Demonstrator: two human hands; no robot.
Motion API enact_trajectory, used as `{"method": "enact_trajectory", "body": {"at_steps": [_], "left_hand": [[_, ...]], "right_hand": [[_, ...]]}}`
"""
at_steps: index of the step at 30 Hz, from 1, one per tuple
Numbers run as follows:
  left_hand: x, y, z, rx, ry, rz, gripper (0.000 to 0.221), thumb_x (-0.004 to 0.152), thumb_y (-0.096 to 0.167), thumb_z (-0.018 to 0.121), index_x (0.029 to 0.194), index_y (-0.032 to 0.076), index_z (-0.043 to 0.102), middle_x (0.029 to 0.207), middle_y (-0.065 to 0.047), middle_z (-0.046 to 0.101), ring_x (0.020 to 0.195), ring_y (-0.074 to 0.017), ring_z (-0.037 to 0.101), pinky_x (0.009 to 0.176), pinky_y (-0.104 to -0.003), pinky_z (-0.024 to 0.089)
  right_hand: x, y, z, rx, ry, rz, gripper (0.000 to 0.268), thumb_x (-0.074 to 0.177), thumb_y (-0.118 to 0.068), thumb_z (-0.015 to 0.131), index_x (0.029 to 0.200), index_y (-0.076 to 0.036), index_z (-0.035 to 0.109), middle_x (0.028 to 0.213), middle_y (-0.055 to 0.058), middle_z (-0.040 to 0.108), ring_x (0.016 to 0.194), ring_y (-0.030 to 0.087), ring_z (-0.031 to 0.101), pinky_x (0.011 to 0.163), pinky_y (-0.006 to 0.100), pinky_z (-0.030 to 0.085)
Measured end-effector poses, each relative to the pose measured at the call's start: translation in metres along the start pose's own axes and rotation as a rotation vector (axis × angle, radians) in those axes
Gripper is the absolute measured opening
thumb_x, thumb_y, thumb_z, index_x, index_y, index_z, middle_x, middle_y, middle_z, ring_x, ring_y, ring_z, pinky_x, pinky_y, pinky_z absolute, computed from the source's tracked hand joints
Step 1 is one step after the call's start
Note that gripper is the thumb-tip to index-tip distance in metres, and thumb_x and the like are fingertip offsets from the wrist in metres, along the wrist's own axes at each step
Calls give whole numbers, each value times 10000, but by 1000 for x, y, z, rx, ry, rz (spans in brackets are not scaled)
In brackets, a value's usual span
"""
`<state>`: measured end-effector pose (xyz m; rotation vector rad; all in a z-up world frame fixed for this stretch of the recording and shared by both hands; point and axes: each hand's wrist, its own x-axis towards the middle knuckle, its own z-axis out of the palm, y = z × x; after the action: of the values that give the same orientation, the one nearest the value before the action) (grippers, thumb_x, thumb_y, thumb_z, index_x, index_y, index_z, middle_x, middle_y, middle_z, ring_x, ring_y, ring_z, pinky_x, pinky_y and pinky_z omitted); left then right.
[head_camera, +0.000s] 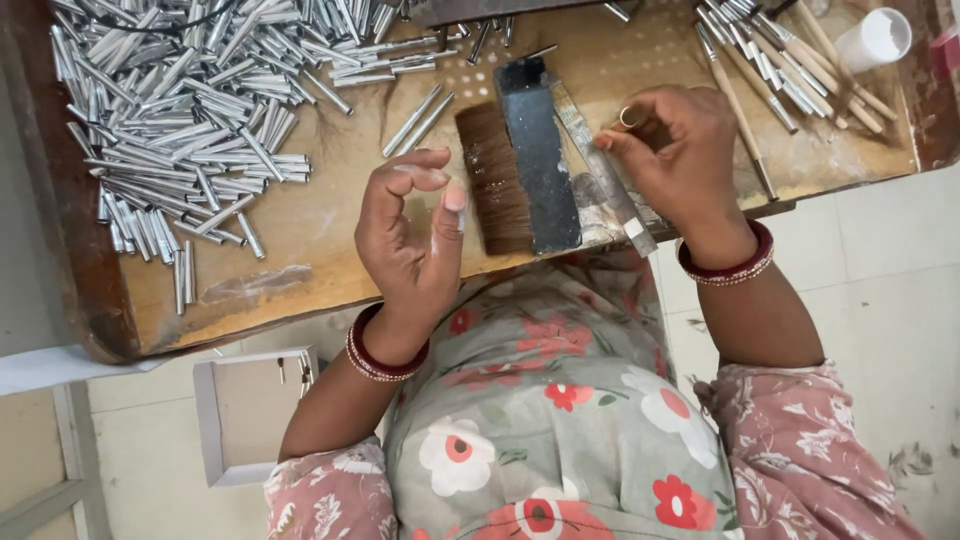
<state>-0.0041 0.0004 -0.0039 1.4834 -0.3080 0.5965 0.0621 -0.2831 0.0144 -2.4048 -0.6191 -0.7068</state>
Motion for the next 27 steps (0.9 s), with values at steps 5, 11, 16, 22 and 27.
{"method": "enact_trajectory", "body": {"at_steps": [5, 11, 16, 22, 27], "left_hand": [[-3, -4, 0, -19, 21, -13, 133, 1086, 25, 673, 1143, 37, 554, 1156, -113, 638, 1188, -183, 632, 1085, -307, 477], [-5, -3, -1, -57, 20, -41, 131, 1079, 24, 675, 1133, 34, 557, 1158, -113, 638, 1185, -184, 625, 1077, -306, 474], [-3, -3, -1, -57, 9, -36, 125, 1070, 23, 674, 1125, 32, 562, 1148, -114, 640, 1176, -183, 631, 1071, -307, 481], [-3, -1, -1, -17, 5, -16, 117, 1075, 21, 669, 1122, 34, 562, 1153, -118, 647, 1176, -187, 638, 1066, -309, 488], [-4, -1, -1, -21, 10, -24, 116, 1080, 20, 672, 1128, 32, 567, 1153, -123, 650, 1168, -191, 643, 1060, -312, 495]], "right_hand": [[-3, 5, 1, -44, 2, -47, 328, 938, -288, 925, 967, -35, 717, 838, 58, 713, 839, 229, 658, 952, 382, 469], [12, -19, -1, 263, -137, 312, 293, 956, -287, 891, 973, -69, 696, 863, 10, 723, 792, 142, 720, 765, 307, 543], [6, -4, 2, 164, -120, 161, 296, 944, -133, 939, 926, 2, 676, 816, 73, 710, 743, 133, 716, 687, 244, 546], [12, -8, -10, 118, -117, 50, 360, 913, -224, 956, 987, 34, 716, 927, 102, 715, 843, 175, 687, 783, 287, 548], [21, -5, -22, 98, -126, -7, 150, 1020, -102, 850, 1011, 19, 762, 919, 102, 735, 807, 163, 700, 744, 265, 516]]}}
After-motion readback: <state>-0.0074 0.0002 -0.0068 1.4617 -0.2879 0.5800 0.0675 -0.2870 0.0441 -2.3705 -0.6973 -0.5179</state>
